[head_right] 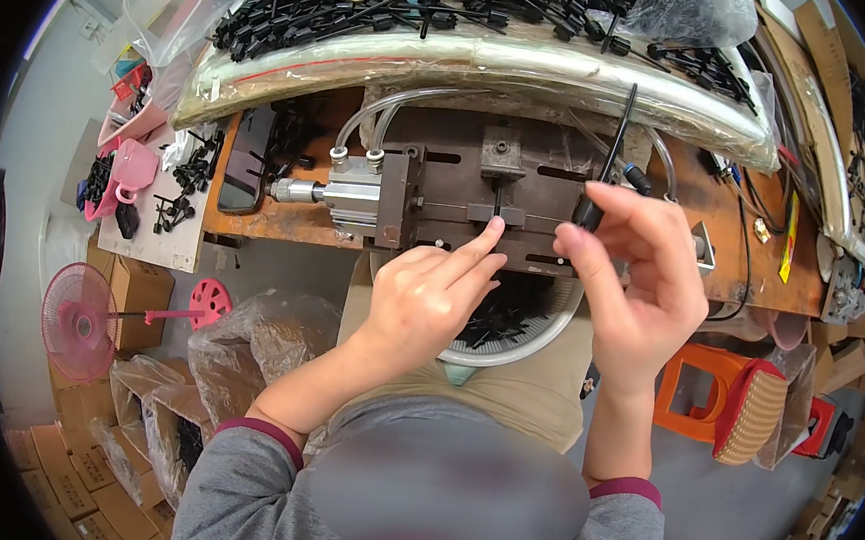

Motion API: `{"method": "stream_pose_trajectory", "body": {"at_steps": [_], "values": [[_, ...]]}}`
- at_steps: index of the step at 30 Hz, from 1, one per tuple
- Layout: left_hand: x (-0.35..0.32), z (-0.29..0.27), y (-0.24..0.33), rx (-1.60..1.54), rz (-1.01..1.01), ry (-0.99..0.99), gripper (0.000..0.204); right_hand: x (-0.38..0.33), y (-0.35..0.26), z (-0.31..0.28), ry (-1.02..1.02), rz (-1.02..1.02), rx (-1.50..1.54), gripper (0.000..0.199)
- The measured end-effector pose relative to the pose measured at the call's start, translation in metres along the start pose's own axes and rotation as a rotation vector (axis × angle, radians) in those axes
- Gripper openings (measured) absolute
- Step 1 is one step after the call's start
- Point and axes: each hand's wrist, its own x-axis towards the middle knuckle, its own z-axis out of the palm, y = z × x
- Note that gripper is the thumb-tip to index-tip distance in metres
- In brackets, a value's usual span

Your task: Assembling black plastic cable connectors using a manual press jig on a workbench.

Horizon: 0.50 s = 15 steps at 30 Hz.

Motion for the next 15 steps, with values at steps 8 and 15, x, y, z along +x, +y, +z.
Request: {"method": "stream_pose_trajectory", "body": {"at_steps": [8, 15], "values": [[0.003, -0.002, 0.0, -0.041, -0.055, -0.025, 0.024, -0.017, 0.009, 0.003, -0.073, -0.3, -0.361, 0.031], [0.005, -0.001, 0.001, -0.026, -0.063, -0.018, 0.022, -0.036, 0.035, 0.007, -0.176, -0.452, -0.411, 0.028]]}}
